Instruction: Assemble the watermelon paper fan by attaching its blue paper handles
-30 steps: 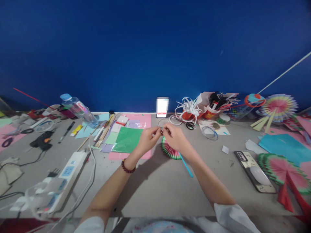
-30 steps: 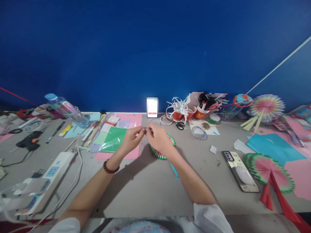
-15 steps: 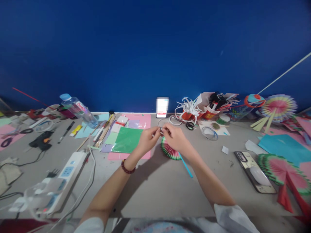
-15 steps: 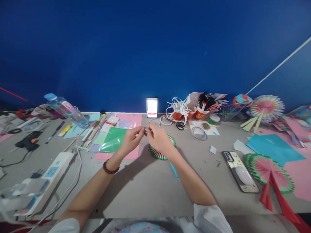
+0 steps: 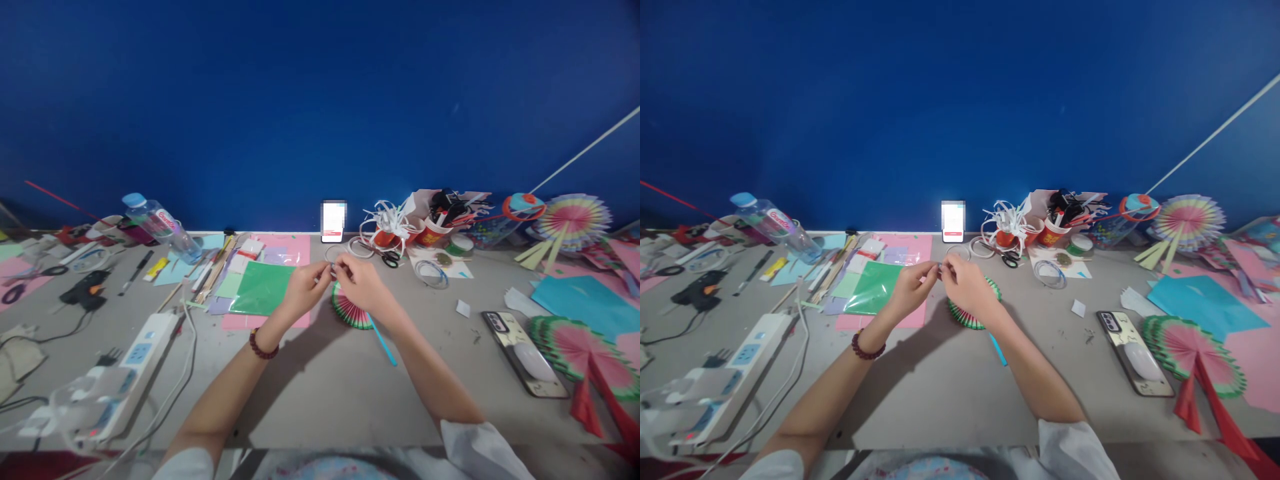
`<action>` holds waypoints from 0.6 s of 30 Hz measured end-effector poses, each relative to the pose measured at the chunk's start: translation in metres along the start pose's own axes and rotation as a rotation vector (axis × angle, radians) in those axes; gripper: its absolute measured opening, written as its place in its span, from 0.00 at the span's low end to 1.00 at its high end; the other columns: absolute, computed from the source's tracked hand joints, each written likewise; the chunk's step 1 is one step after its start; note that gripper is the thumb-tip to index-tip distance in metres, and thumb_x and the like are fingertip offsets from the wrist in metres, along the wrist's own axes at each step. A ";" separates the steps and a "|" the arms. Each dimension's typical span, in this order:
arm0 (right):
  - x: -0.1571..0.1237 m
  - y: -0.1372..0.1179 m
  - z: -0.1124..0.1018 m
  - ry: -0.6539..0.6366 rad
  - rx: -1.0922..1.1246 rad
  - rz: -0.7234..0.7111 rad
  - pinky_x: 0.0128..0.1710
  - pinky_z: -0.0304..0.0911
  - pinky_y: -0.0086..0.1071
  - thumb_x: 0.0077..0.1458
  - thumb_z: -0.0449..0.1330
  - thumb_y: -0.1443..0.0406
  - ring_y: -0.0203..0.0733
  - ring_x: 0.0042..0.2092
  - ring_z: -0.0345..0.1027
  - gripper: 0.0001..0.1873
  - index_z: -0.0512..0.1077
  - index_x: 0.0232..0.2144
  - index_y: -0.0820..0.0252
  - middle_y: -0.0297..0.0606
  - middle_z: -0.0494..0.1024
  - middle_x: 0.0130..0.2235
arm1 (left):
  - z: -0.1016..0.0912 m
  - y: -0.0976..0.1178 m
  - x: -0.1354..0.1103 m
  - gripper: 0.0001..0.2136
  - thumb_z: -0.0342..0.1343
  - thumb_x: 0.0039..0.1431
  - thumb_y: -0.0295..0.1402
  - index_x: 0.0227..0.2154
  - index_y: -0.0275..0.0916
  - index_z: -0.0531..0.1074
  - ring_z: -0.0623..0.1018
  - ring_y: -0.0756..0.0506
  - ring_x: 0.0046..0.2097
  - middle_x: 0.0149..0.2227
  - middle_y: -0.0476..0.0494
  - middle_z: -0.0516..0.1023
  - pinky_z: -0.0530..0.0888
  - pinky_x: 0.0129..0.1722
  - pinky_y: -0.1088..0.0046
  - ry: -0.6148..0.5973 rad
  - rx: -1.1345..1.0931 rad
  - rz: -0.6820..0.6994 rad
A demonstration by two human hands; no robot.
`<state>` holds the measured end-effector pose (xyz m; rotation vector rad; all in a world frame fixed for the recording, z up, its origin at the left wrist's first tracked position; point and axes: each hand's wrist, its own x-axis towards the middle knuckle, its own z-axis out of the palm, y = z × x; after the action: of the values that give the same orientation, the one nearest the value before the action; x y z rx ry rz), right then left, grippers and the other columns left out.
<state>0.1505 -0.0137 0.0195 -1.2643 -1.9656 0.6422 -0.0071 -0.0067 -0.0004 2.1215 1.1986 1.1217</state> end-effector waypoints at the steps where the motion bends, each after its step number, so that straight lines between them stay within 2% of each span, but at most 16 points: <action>1: 0.000 0.000 0.000 0.001 0.003 0.002 0.27 0.51 0.30 0.58 0.49 0.66 0.37 0.26 0.59 0.07 0.63 0.28 0.56 0.32 0.68 0.24 | 0.000 0.000 0.000 0.14 0.45 0.64 0.33 0.26 0.37 0.73 0.67 0.52 0.23 0.24 0.48 0.75 0.61 0.26 0.77 0.000 0.013 0.003; 10: 0.001 0.001 0.001 0.019 -0.010 -0.005 0.28 0.51 0.30 0.58 0.49 0.66 0.37 0.26 0.59 0.06 0.62 0.28 0.56 0.31 0.69 0.25 | 0.001 0.004 -0.001 0.10 0.48 0.59 0.31 0.28 0.37 0.73 0.66 0.53 0.23 0.22 0.50 0.71 0.62 0.26 0.78 0.022 0.006 0.021; 18: -0.001 -0.003 0.000 0.016 0.028 0.019 0.28 0.52 0.30 0.58 0.50 0.66 0.37 0.26 0.61 0.06 0.62 0.29 0.56 0.32 0.68 0.25 | 0.001 0.000 -0.001 0.12 0.48 0.61 0.33 0.28 0.36 0.74 0.69 0.52 0.24 0.24 0.48 0.75 0.63 0.25 0.78 0.061 -0.012 0.022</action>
<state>0.1490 -0.0161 0.0218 -1.2683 -1.9272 0.6651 -0.0065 -0.0072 -0.0014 2.1104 1.1960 1.2084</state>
